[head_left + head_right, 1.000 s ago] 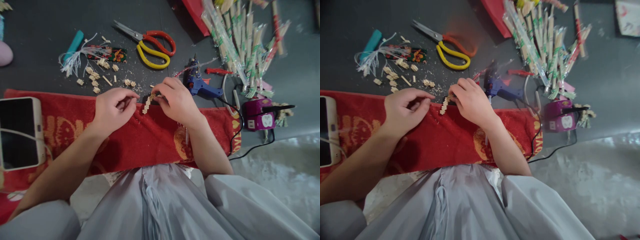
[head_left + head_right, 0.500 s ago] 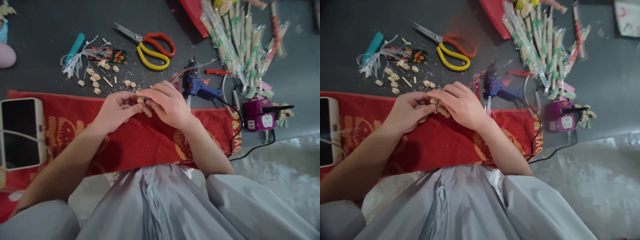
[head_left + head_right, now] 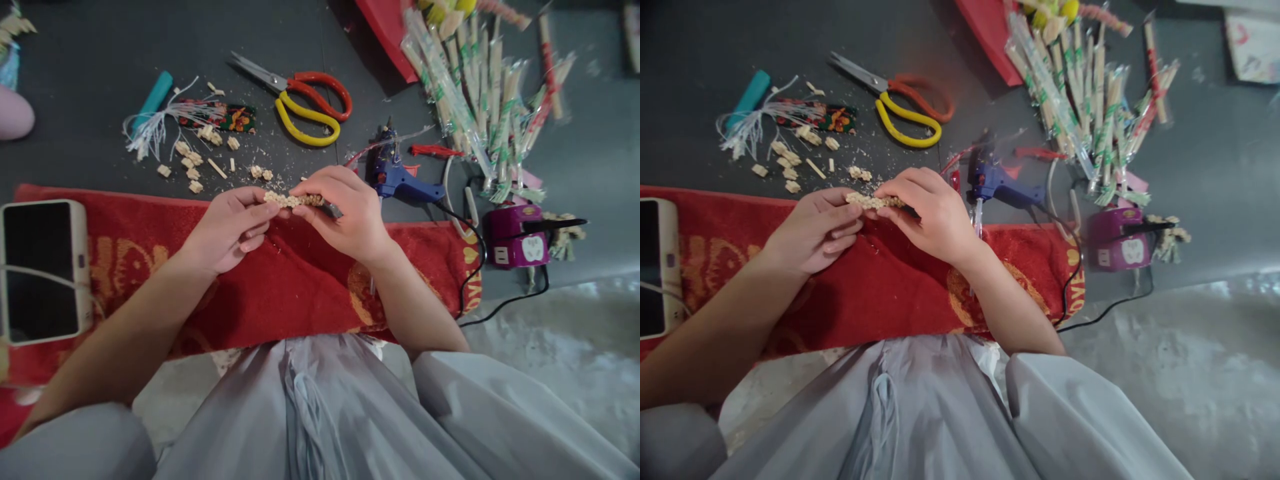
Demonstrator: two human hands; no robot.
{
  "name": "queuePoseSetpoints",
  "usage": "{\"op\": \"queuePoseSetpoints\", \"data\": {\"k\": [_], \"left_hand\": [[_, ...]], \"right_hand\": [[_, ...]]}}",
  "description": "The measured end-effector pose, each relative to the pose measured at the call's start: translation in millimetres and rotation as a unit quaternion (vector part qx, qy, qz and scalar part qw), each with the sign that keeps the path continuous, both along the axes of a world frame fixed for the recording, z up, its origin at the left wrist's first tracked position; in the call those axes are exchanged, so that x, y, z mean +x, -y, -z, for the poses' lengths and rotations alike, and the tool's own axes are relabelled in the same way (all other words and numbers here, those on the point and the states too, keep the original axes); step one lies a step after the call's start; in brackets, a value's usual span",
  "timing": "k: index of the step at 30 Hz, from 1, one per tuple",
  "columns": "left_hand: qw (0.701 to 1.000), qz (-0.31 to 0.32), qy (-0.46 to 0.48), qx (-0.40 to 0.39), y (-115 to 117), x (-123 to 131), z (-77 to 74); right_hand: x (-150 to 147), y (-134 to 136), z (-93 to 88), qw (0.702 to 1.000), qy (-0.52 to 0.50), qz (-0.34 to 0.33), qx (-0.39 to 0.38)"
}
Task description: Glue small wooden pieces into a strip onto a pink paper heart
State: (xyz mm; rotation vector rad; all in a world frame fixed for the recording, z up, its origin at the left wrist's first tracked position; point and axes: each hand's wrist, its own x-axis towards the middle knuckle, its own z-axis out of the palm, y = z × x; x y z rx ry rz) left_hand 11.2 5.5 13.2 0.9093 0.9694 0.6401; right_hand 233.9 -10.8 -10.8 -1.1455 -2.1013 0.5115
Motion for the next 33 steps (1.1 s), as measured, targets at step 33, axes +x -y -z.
{"op": "queuePoseSetpoints", "data": {"k": [33], "left_hand": [[0.996, 0.071, -0.045, 0.023, 10.0, 5.0, -3.2]], "right_hand": [[4.9, -7.4, 8.3, 0.998, -0.032, 0.001, 0.049]]}}
